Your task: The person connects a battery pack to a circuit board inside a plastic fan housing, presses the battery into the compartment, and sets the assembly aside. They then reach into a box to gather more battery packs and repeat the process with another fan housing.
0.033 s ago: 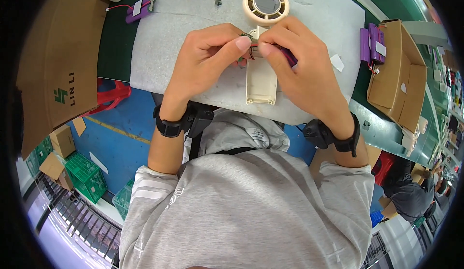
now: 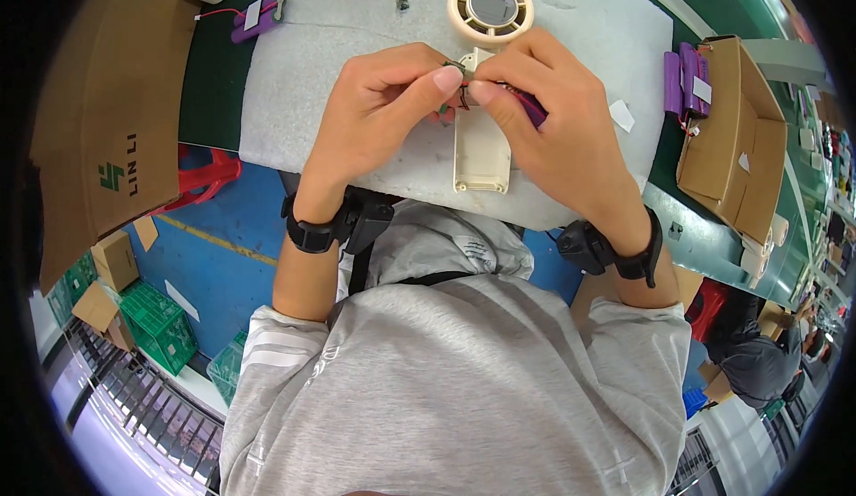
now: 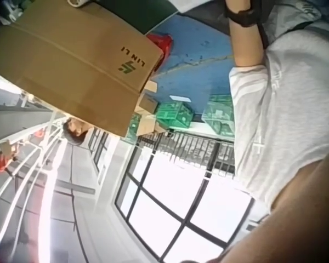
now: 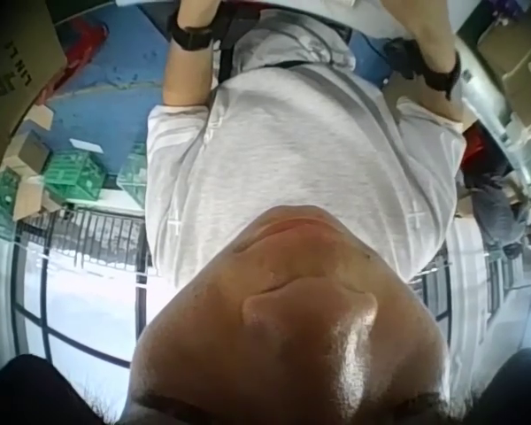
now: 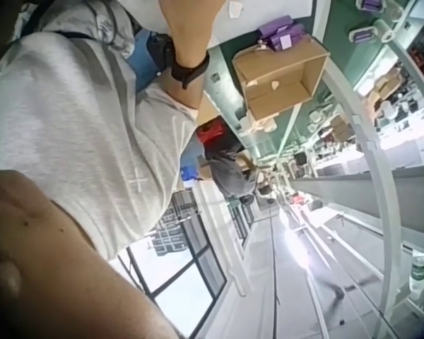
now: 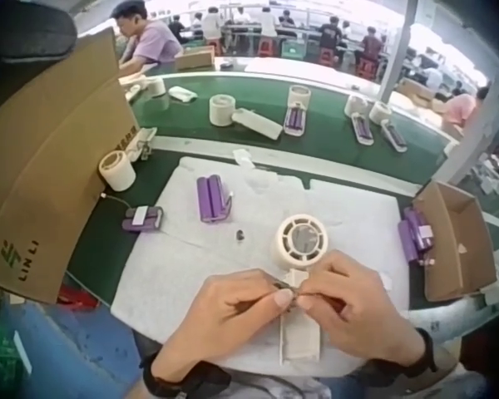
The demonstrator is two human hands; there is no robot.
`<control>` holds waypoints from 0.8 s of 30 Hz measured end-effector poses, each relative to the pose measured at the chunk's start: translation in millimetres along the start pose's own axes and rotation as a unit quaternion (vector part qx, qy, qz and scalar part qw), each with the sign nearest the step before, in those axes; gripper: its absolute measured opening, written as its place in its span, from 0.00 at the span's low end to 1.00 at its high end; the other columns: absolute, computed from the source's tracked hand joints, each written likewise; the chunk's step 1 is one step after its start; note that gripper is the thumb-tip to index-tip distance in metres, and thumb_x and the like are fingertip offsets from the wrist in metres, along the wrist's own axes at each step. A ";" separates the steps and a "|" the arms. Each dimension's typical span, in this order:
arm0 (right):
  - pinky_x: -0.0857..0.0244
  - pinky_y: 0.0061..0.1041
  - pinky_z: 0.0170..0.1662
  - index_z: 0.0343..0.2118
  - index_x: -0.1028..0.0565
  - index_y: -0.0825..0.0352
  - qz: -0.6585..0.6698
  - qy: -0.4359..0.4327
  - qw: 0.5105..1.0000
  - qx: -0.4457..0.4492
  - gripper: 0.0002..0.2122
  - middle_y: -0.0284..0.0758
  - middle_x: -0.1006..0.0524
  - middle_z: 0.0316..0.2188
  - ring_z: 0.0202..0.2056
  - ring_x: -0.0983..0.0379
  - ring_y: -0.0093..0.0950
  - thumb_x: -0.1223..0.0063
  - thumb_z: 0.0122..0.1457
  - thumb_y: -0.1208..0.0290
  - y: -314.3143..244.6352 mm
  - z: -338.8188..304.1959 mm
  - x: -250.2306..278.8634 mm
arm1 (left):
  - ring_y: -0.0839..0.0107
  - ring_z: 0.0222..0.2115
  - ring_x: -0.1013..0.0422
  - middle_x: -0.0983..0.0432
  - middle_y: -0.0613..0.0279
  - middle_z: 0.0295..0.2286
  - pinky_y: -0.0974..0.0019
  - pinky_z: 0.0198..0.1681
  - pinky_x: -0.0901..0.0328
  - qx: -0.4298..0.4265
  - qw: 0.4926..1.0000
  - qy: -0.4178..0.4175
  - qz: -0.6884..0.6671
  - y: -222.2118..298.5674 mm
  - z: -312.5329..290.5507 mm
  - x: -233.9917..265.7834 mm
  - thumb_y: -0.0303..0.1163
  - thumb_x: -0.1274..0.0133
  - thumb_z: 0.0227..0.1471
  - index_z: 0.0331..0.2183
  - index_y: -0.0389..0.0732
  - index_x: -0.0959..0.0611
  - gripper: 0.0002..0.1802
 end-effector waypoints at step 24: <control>0.43 0.22 0.25 0.29 0.20 0.69 0.003 -0.030 0.999 -0.027 0.05 0.32 0.29 0.23 0.22 0.35 0.23 0.40 0.52 0.74 11.2 0.1 -3.1 | 0.72 0.36 0.23 0.20 0.57 0.33 0.73 0.40 0.28 0.110 0.981 -0.044 -0.156 -4.6 -4.2 3.9 0.16 0.41 0.45 0.44 0.32 0.21 0.20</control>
Point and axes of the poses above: each hand's wrist, its own z-axis towards the middle knuckle, its own x-axis out of the back of the hand, y = z × x, the point moved 5 cm from there along z, towards the middle knuckle
